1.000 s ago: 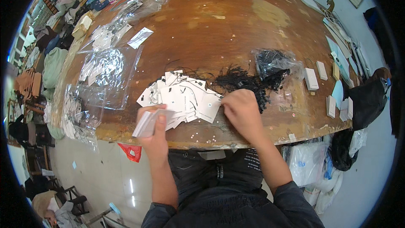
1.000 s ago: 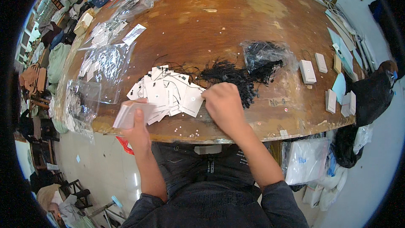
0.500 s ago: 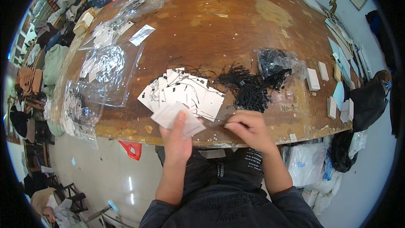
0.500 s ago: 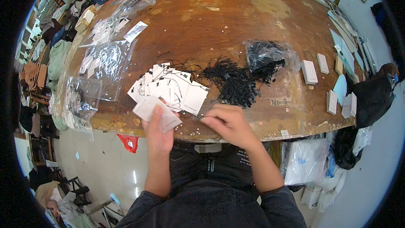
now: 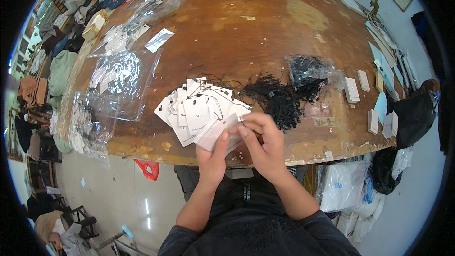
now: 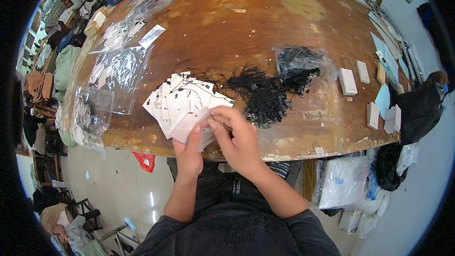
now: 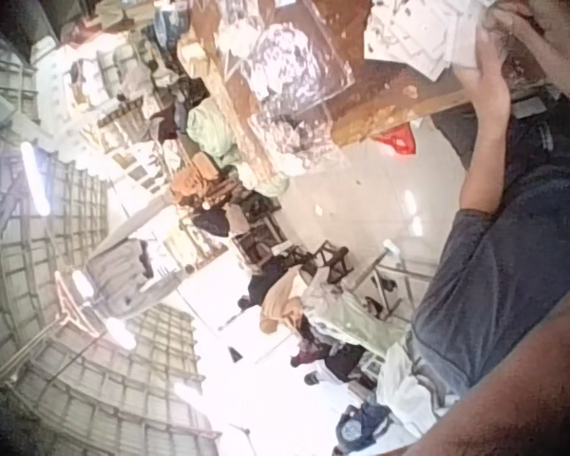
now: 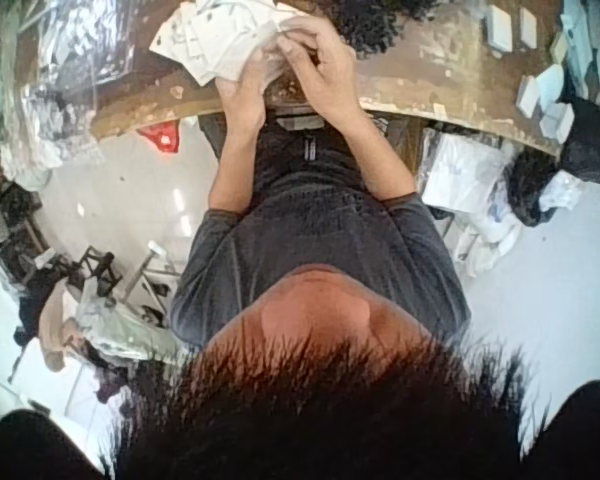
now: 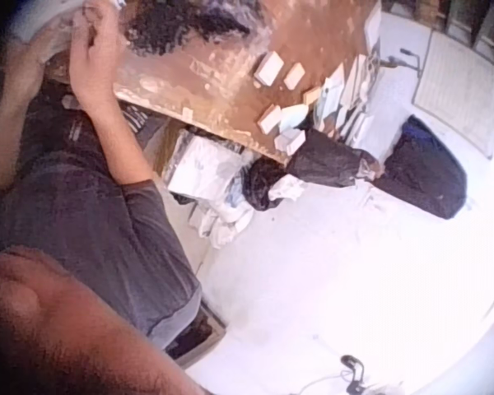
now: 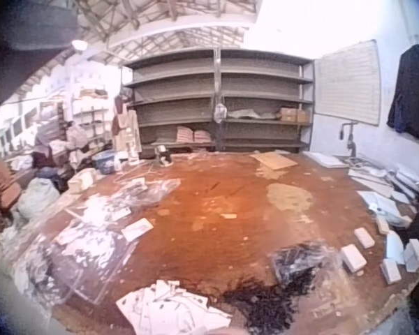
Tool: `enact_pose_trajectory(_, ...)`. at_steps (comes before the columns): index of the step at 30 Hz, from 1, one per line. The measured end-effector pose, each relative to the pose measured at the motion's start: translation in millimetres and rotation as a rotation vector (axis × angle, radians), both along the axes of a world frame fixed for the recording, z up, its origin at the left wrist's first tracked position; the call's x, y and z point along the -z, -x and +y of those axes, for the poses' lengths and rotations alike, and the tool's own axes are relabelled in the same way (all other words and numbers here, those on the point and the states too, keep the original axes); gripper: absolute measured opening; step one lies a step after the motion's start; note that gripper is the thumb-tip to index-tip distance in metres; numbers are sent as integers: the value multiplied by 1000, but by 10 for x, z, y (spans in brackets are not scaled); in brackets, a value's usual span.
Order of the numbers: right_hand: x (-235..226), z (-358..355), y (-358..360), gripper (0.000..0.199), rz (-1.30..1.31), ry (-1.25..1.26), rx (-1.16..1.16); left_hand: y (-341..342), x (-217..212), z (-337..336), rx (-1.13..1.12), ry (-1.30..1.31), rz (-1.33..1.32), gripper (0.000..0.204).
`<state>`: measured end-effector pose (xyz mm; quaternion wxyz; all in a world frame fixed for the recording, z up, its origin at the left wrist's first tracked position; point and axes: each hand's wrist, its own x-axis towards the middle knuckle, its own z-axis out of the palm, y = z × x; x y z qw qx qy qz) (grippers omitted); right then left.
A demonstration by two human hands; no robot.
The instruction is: The person repeatedly picks up small white rectangular components and black wires from a table, attaches the wires to the components, and places the assembled units into a stack. The process is continuous and repetitive throughout the clip.
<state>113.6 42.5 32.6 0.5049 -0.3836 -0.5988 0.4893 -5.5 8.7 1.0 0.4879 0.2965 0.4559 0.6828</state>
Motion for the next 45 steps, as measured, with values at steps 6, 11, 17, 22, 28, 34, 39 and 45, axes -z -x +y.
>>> enact_pose_trajectory(6,-14,0,-6,7,16,80,9,-34,-32,-24,-95,-1,190,23)
enact_pose_trajectory(11,54,27,-12,5,-251,-227,49,-72,-39,-31,-85,-46,192,19)
enact_pose_trajectory(17,55,42,-35,5,-245,-245,19,-50,-21,-47,-49,-64,279,15)
enact_pose_trajectory(22,-29,89,-126,2,-193,-156,-55,75,-37,62,-238,-428,999,24)
enact_pose_trajectory(28,-54,107,-233,5,76,479,-199,189,-30,-11,-329,-765,1646,23)
enact_pose_trajectory(34,-92,466,-696,8,-470,-226,569,379,-44,191,-299,-183,836,18)
enact_pose_trajectory(39,105,303,-651,22,-958,-732,80,750,-199,393,-481,-118,122,35)
enact_pose_trajectory(45,221,386,-515,25,-1182,-722,-94,659,-32,176,-466,-12,329,32)
